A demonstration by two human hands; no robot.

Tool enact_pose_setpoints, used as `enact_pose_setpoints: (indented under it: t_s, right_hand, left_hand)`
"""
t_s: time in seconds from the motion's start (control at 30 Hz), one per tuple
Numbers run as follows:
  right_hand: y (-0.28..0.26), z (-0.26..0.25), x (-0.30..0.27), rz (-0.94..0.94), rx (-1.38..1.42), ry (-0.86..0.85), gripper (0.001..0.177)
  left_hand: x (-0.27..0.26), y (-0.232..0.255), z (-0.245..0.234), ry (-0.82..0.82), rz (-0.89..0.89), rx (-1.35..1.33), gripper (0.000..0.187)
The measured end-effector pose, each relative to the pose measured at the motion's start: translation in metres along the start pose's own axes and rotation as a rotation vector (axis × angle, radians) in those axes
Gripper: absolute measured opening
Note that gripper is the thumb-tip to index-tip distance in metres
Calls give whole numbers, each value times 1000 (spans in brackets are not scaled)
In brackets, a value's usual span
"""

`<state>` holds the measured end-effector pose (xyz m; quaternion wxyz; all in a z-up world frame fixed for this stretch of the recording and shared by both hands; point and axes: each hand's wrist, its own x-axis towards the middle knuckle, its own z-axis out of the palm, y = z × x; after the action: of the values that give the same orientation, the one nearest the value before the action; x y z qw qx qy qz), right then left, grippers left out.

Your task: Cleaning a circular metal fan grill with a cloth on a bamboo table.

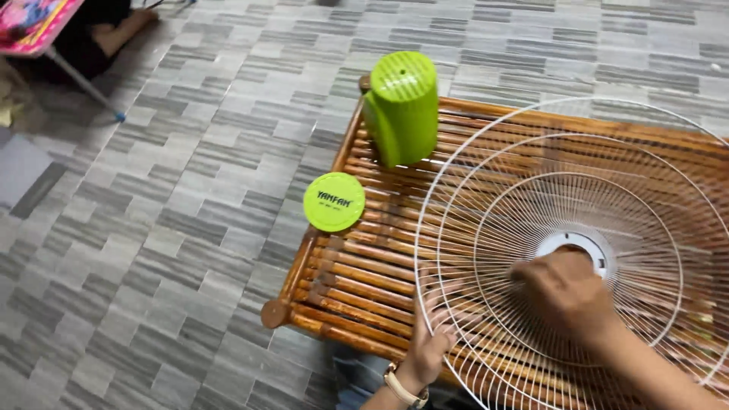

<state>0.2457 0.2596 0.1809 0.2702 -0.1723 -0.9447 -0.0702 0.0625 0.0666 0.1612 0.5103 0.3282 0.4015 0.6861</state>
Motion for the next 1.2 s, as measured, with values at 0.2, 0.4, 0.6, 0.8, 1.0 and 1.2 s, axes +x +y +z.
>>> enact_pose_setpoints:
  t_s: [0.2,0.4,0.6,0.8,1.0,1.2]
  right_hand:
    - [64,-33,-9,374,-320,-244,21]
    - [118,-39,-38,489,-617,-375,18]
    - [143,-33,-16,462,-738,-384,16]
    - [153,-5,13,319,-1038,-556,27]
    - [128,24,44,393,-1016,-707,20]
    - [93,43,46,446,-599,-480,16]
  left_hand:
    - [5,8,1,-8,-9,35,102]
    - [4,-1,-2,-11,-25,24,101]
    - [6,5,0,-5,-11,54,98]
    - [3,-11,-5,2,7,70,100]
    - [4,-3,-3,-8,0,77,105]
    - [4,3,-1,-21,-15,28,108]
